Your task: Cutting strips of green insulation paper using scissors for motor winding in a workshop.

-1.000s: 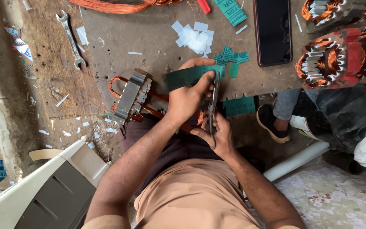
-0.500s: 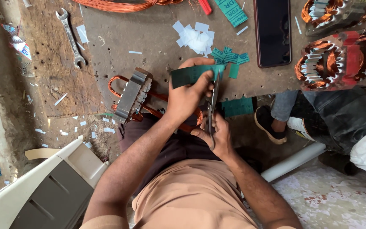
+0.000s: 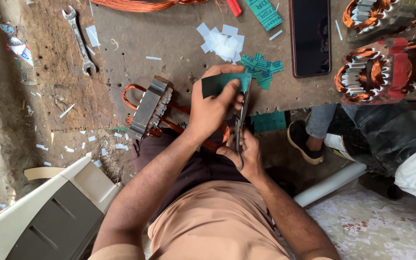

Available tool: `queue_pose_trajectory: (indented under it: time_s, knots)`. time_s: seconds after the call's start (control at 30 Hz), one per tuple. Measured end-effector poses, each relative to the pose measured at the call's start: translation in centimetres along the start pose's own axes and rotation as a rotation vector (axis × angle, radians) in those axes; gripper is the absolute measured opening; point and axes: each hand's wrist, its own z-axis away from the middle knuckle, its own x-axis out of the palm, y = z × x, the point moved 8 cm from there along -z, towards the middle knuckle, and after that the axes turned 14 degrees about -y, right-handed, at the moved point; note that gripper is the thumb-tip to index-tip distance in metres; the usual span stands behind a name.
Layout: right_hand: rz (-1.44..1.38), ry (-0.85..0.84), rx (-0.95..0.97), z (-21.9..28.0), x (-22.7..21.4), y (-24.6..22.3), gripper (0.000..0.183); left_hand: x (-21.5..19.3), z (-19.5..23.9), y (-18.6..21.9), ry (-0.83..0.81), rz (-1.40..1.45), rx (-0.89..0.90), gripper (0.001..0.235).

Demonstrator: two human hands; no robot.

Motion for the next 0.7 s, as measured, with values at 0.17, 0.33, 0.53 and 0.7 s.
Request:
queue_pose_trajectory:
  time_s: [0.17, 0.33, 0.53, 0.7]
  knots:
    - [0.039, 0.007, 0.031, 0.3, -0.1, 0.3, 0.045, 0.2, 0.0, 0.0, 0.042, -0.17, -0.13, 0.022]
    - [-0.041, 0.03, 0.131, 0.9, -0.2, 2.2, 0.037, 0.3, -0.1, 0.3, 0.015, -0.143, -0.114, 0.021]
    - [-0.057, -0.001, -0.006, -0.1, 0.2, 0.3, 0.049, 0.0, 0.1, 0.0, 0.041, 0.069, -0.104, 0.025]
    - [0.079, 0.038, 0.016, 0.1, -0.1, 0.1, 0.045, 0.0, 0.0, -0.6, 0.02, -0.105, -0.071, 0.021]
